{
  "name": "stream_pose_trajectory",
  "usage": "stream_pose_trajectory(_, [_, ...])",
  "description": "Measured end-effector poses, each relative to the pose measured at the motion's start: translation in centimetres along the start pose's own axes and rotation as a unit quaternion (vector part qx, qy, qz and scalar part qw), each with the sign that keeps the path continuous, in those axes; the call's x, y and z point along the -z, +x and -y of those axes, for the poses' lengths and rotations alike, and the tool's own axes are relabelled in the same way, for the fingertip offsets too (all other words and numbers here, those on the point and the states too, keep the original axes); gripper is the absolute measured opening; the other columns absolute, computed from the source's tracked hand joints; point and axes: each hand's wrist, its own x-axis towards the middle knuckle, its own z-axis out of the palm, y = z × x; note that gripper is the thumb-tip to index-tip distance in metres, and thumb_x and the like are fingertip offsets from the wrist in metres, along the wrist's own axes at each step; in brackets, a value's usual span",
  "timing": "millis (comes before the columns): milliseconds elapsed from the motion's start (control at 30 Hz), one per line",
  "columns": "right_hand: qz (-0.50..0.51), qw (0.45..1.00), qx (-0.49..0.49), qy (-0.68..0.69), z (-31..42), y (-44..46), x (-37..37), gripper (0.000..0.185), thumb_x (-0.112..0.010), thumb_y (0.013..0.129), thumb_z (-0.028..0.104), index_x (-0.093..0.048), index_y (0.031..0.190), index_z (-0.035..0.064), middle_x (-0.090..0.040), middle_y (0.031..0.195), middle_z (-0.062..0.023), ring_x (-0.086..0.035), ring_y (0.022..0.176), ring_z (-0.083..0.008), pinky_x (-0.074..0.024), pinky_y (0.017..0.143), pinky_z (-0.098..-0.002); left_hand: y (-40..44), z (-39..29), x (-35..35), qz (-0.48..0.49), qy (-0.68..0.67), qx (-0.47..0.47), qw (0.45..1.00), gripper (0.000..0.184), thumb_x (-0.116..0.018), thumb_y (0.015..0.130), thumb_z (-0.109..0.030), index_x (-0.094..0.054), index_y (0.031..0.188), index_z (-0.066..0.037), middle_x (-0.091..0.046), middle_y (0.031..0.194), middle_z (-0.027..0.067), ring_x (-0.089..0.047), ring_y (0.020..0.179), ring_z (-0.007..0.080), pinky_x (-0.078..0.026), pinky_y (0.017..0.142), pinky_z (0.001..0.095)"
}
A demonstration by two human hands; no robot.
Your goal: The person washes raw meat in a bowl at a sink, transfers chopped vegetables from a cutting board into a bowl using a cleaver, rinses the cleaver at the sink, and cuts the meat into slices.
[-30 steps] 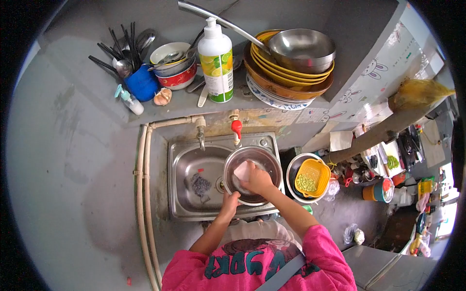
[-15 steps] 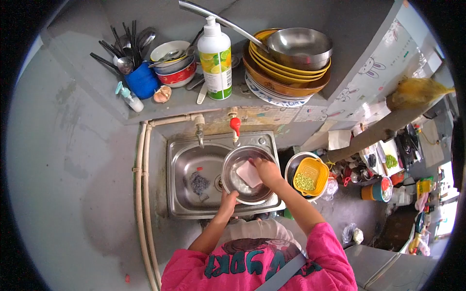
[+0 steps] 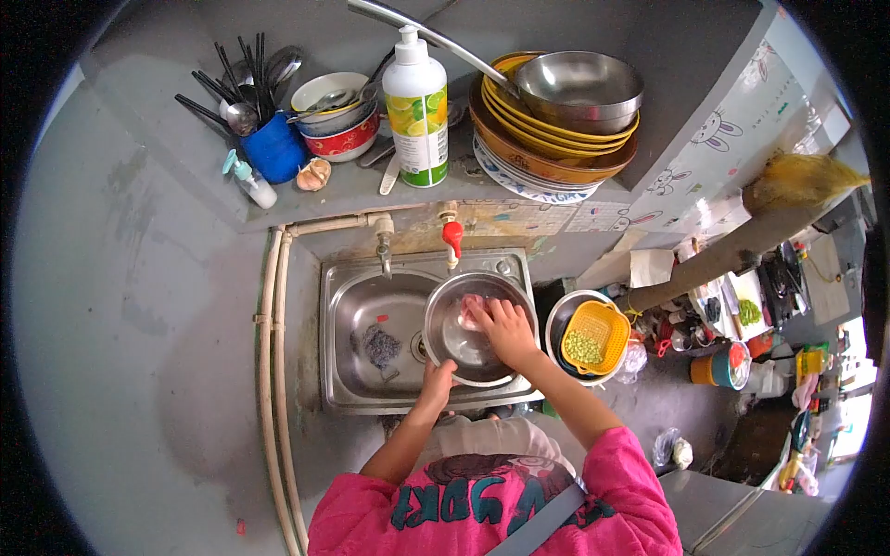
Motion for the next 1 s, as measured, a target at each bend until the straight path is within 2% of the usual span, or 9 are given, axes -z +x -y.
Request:
stream_pose_trajectory(133, [0.020,0.998,0.024,0.049,-0.6,-0.9,0.3,0.057,-0.049,0.077,0.013,-0.035,0.132,0.0192,-0.050,0.095,-0.0055,-0.051,0.086,-0.0219,-0.0442,0.069,-0.0326,0.3,-0.5,0.0,-0.019,0.042,-0.036,0.998,0.058,-0.047,0.074,-0.005,-0.029,0.129,-0.011,-0.045,0.113,0.0093,-0.053,0.094,0.0231,-0.054,0.067,0.0386])
stream_pose_trajectory(233, [0.032,0.994,0.049,0.097,-1.0,-1.0,0.3,0.061,-0.056,0.074,0.015,-0.035,0.131,0.0183,-0.050,0.098,-0.0067,-0.051,0.091,-0.0236,-0.0448,0.072,-0.0342,0.4,-0.8,-0.4,-0.041,0.021,-0.011,0.999,0.060,-0.047,0.074,-0.004,-0.028,0.130,-0.011,-0.045,0.114,0.0096,-0.053,0.096,0.0233,-0.054,0.067,0.0379])
stream_pose_trajectory(333, [0.053,0.984,0.011,0.172,-0.6,-1.0,1.0,0.069,-0.066,0.067,0.018,-0.036,0.129,0.0164,-0.050,0.104,-0.0078,-0.051,0.095,-0.0254,-0.0447,0.074,-0.0368,0.9,-0.2,-0.1,-0.037,-0.006,-0.014,0.999,0.057,-0.047,0.073,-0.003,-0.031,0.128,-0.010,-0.046,0.112,0.0090,-0.053,0.095,0.0221,-0.054,0.065,0.0366])
stream_pose_trajectory(433, [0.024,0.993,-0.015,0.116,0.2,-0.6,1.1,0.076,-0.074,0.061,0.021,-0.038,0.128,0.0139,-0.049,0.110,-0.0086,-0.050,0.101,-0.0267,-0.0451,0.078,-0.0404,1.9,0.4,0.7,-0.008,-0.019,-0.018,1.000,0.064,-0.046,0.068,-0.003,-0.028,0.129,-0.010,-0.046,0.109,0.0113,-0.056,0.087,0.0226,-0.055,0.057,0.0342])
stream_pose_trajectory(633, [0.140,0.976,-0.039,0.164,0.4,0.6,-1.6,0.060,-0.069,0.067,0.024,-0.043,0.118,0.0059,-0.054,0.106,-0.0143,-0.056,0.095,-0.0307,-0.0491,0.075,-0.0410,2.5,0.7,1.5,0.004,0.032,-0.024,0.999,0.061,-0.046,0.069,-0.003,-0.031,0.128,-0.010,-0.046,0.109,0.0103,-0.056,0.088,0.0220,-0.056,0.058,0.0367])
stream_pose_trajectory(733, [0.103,0.968,-0.125,0.194,0.1,1.3,-3.7,0.041,-0.062,0.076,0.023,-0.047,0.107,0.0021,-0.058,0.096,-0.0182,-0.059,0.089,-0.0324,-0.0506,0.070,-0.0399,1.6,0.1,0.7,0.000,-0.025,-0.017,1.000,0.061,-0.046,0.069,-0.003,-0.031,0.128,-0.010,-0.046,0.110,0.0099,-0.056,0.090,0.0220,-0.057,0.058,0.0368])
stream_pose_trajectory(833, [0.211,0.939,-0.202,0.182,-0.6,2.2,-4.2,0.041,-0.056,0.081,0.031,-0.048,0.111,0.0035,-0.060,0.093,-0.0178,-0.060,0.088,-0.0323,-0.0510,0.070,-0.0382,0.7,-1.0,0.1,-0.027,-0.022,0.005,0.999,0.054,-0.043,0.071,0.001,-0.035,0.124,-0.009,-0.047,0.111,0.0085,-0.054,0.095,0.0245,-0.055,0.067,0.0409])
stream_pose_trajectory(967, [0.064,0.956,-0.168,0.230,-0.8,1.0,-4.8,0.049,-0.056,0.081,0.034,-0.046,0.116,0.0005,-0.060,0.095,-0.0198,-0.059,0.090,-0.0344,-0.0475,0.078,-0.0398,1.3,-0.4,1.1,-0.023,0.001,-0.017,1.000,0.059,-0.044,0.071,0.000,-0.030,0.128,-0.010,-0.045,0.113,0.0100,-0.054,0.095,0.0252,-0.055,0.064,0.0397])
stream_pose_trajectory(1000, [0.062,0.959,-0.173,0.218,-0.1,0.8,-4.3,0.058,-0.062,0.077,0.033,-0.043,0.121,-0.0007,-0.058,0.100,-0.0211,-0.058,0.091,-0.0350,-0.0469,0.079,-0.0404,1.5,-0.5,1.1,-0.019,0.004,-0.015,1.000,0.063,-0.044,0.070,-0.001,-0.027,0.130,-0.011,-0.046,0.112,0.0103,-0.055,0.093,0.0244,-0.056,0.061,0.0380])
